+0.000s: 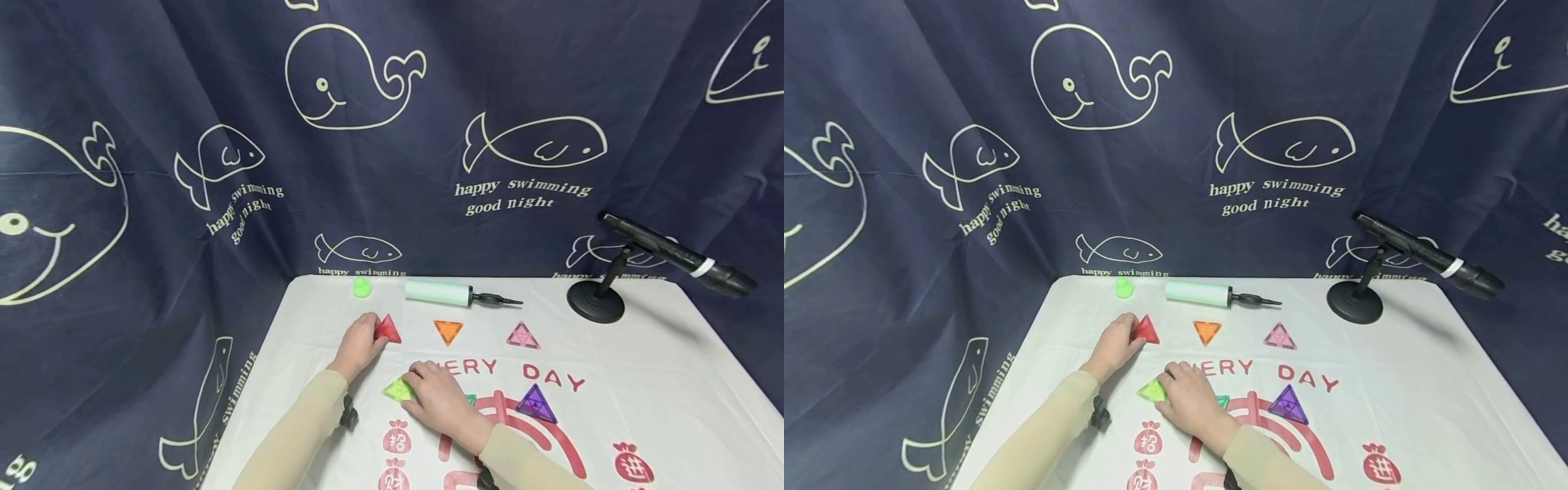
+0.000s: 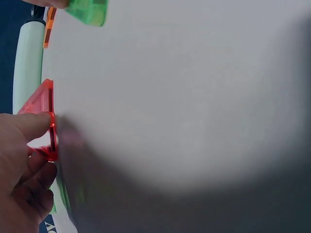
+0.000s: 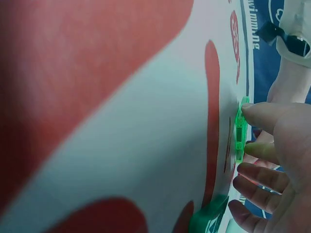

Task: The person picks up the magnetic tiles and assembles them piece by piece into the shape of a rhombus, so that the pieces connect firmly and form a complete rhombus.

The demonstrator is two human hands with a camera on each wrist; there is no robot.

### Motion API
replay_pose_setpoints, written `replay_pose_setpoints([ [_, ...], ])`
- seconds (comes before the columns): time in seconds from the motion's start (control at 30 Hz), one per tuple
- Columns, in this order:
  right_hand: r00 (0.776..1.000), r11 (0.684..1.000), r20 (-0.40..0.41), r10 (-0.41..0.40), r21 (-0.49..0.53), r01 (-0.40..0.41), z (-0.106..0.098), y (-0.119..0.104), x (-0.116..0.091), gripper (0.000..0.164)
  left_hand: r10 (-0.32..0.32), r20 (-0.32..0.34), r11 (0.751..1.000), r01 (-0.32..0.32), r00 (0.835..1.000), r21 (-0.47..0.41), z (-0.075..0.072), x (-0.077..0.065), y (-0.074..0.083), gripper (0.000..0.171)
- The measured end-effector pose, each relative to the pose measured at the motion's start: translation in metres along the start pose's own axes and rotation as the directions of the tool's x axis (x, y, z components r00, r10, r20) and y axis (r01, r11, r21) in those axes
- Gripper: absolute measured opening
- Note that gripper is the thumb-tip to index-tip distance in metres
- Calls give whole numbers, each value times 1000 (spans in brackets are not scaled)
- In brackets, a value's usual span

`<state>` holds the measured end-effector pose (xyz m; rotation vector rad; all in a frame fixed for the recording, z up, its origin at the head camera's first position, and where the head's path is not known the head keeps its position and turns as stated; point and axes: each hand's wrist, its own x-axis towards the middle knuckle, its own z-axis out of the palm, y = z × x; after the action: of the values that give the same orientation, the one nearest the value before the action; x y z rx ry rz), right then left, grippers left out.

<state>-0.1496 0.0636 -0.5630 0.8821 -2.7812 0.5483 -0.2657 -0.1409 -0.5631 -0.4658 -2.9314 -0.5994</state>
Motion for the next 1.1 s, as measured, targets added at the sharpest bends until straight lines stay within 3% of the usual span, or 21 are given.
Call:
replay_pose_setpoints([
  [0.43,999,999,-47,-10,-50,7,0,10,12,36,-8,-24,1000,7,1000,-15,-1,-7,-5,28],
  [0.8,998,998,-70,-8,-69,3,-1,14,16,29,-7,-8,999,7,1000,40,-4,-11,3,11],
  [1.1,998,997,-64,-19,-80,14,1,19,27,25,28,-57,996,-23,998,91,-6,-17,2,11],
])
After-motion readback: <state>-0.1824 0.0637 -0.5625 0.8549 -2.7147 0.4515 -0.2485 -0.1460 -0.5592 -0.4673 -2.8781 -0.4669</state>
